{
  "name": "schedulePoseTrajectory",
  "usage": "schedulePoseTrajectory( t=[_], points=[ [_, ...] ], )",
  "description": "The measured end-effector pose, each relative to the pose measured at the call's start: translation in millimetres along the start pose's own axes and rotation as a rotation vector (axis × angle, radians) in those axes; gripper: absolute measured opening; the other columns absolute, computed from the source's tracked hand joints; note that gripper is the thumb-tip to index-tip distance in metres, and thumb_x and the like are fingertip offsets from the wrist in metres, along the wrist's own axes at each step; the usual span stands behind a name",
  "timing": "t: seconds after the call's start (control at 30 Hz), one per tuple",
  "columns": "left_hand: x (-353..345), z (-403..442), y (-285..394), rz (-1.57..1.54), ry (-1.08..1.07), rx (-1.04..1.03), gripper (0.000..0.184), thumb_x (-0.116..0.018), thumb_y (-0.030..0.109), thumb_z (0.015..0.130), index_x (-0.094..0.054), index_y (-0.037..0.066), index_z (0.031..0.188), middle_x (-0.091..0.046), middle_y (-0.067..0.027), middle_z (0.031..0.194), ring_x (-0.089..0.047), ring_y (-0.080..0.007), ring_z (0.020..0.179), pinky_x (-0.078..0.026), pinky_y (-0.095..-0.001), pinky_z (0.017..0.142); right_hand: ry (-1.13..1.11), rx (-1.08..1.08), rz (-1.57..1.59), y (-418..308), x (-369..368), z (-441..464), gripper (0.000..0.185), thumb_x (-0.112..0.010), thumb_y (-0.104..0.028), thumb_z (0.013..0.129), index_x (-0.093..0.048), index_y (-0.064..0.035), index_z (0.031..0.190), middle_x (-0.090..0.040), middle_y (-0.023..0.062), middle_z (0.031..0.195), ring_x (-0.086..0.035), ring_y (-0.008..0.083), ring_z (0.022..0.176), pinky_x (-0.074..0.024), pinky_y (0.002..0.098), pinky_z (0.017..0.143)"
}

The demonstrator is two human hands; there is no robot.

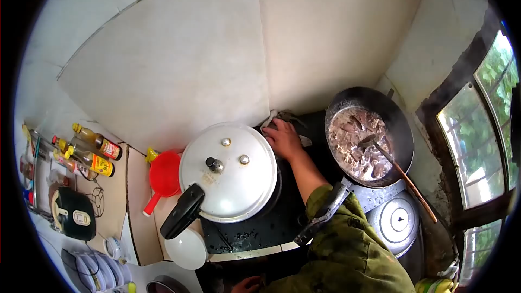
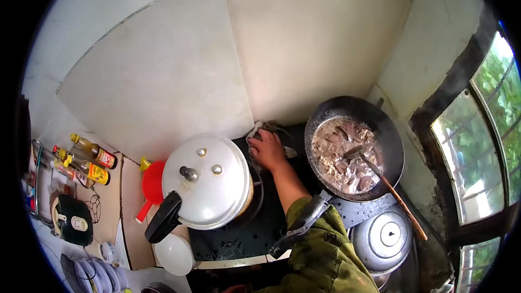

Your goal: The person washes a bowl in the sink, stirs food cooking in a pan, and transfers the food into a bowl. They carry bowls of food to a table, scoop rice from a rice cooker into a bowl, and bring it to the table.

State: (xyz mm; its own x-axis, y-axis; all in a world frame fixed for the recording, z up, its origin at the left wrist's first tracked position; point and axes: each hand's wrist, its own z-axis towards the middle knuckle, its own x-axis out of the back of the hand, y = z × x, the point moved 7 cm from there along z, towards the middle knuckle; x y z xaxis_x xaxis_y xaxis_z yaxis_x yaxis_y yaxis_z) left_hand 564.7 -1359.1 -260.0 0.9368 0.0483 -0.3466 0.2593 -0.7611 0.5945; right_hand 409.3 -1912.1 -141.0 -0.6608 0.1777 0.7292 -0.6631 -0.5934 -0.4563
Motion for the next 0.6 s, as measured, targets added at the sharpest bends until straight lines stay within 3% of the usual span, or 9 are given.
schedulePoseTrajectory(
  t=[0.07, 0.13, 0.17, 0.23, 0.37, 0.43, 0.47, 0.53, 0.6],
  points=[
    [8, 5, -17, -0.034, -0.022, 0.050, 0.047, -0.062, 0.024, 0.094, -0.048, 0.013, 0.138, -0.053, -0.0077, 0.133, -0.057, -0.0258, 0.113, -0.054, -0.0360, 0.070, 0.002, -0.033, -0.092, 8, -5, 0, 0.027, -0.064, -0.021, 0.080, -0.069, -0.0186, 0.106, -0.055, 0.0107, 0.120, -0.049, 0.0287, 0.118, -0.0353, 0.0481, 0.104],
    [10, 4, -6, 0.492, -0.027, -0.010, 0.050, -0.061, 0.026, 0.094, -0.046, 0.012, 0.140, -0.050, -0.0085, 0.137, -0.055, -0.0254, 0.116, -0.054, -0.0367, 0.073, 0.006, -0.054, -0.216, 11, 4, 2, 0.028, -0.061, -0.026, 0.083, -0.067, -0.0173, 0.109, -0.056, 0.0079, 0.112, -0.050, 0.0270, 0.114, -0.0344, 0.0534, 0.102],
    [8, 2, -2, 0.495, -0.033, -0.005, 0.050, -0.061, 0.026, 0.094, -0.046, 0.012, 0.140, -0.050, -0.0085, 0.137, -0.055, -0.0254, 0.116, -0.054, -0.0367, 0.073, 0.005, -0.061, -0.220, 15, 10, 4, 0.028, -0.061, -0.026, 0.083, -0.067, -0.0173, 0.109, -0.056, 0.0079, 0.112, -0.050, 0.0270, 0.114, -0.0344, 0.0534, 0.102],
    [1, -8, 15, 0.483, -0.054, -0.068, 0.049, -0.062, 0.026, 0.094, -0.047, 0.010, 0.138, -0.055, -0.0095, 0.130, -0.060, -0.0261, 0.107, -0.053, -0.0382, 0.075, -0.073, -0.347, -0.447, 40, 19, -1, 0.035, -0.060, -0.029, 0.086, -0.062, -0.0141, 0.118, -0.055, 0.0095, 0.119, -0.047, 0.0280, 0.120, -0.0310, 0.0527, 0.106],
    [8, -6, 6, 0.570, -0.184, -0.180, 0.047, -0.061, 0.028, 0.094, -0.050, 0.009, 0.135, -0.058, -0.0104, 0.127, -0.062, -0.0268, 0.103, -0.052, -0.0417, 0.080, 0.062, -0.396, -0.525, 46, 25, -31, 0.045, -0.059, -0.031, 0.087, -0.056, -0.0087, 0.126, -0.049, 0.0149, 0.129, -0.040, 0.0329, 0.127, -0.0260, 0.0521, 0.110],
    [11, -4, -4, 0.026, -0.175, 0.108, 0.047, -0.063, 0.017, 0.093, -0.049, 0.004, 0.136, -0.058, -0.0073, 0.128, -0.055, -0.0159, 0.115, -0.043, -0.0299, 0.099, 0.016, -0.489, -0.518, 41, 26, -53, 0.054, -0.059, -0.032, 0.087, -0.050, -0.0042, 0.132, -0.042, 0.0211, 0.136, -0.034, 0.0380, 0.131, -0.0220, 0.0516, 0.112],
    [7, -11, 5, 0.017, -0.178, 0.127, 0.047, -0.063, 0.017, 0.093, -0.049, 0.004, 0.136, -0.058, -0.0073, 0.128, -0.055, -0.0159, 0.115, -0.043, -0.0299, 0.099, -0.003, -0.499, -0.523, 35, 26, -69, 0.054, -0.059, -0.032, 0.087, -0.050, -0.0042, 0.132, -0.042, 0.0211, 0.136, -0.034, 0.0380, 0.131, -0.0220, 0.0516, 0.112],
    [-1, -15, 49, 0.412, -0.171, 0.003, 0.045, -0.062, 0.018, 0.093, -0.051, 0.005, 0.135, -0.058, -0.0088, 0.128, -0.054, -0.0166, 0.116, -0.043, -0.0310, 0.099, 0.017, -0.487, -0.511, 18, 34, -96, 0.060, -0.060, -0.033, 0.086, -0.045, -0.0005, 0.135, -0.039, 0.0237, 0.137, -0.034, 0.0401, 0.131, -0.0226, 0.0515, 0.112],
    [-10, -27, 88, 0.484, -0.195, -0.033, 0.045, -0.062, 0.018, 0.092, -0.052, 0.006, 0.134, -0.058, -0.0094, 0.127, -0.054, -0.0168, 0.116, -0.043, -0.0310, 0.099, -0.024, -0.454, -0.567, -10, 45, -122, 0.062, -0.060, -0.034, 0.086, -0.044, 0.0002, 0.135, -0.039, 0.0243, 0.137, -0.033, 0.0405, 0.130, -0.0228, 0.0511, 0.112]
  ],
)
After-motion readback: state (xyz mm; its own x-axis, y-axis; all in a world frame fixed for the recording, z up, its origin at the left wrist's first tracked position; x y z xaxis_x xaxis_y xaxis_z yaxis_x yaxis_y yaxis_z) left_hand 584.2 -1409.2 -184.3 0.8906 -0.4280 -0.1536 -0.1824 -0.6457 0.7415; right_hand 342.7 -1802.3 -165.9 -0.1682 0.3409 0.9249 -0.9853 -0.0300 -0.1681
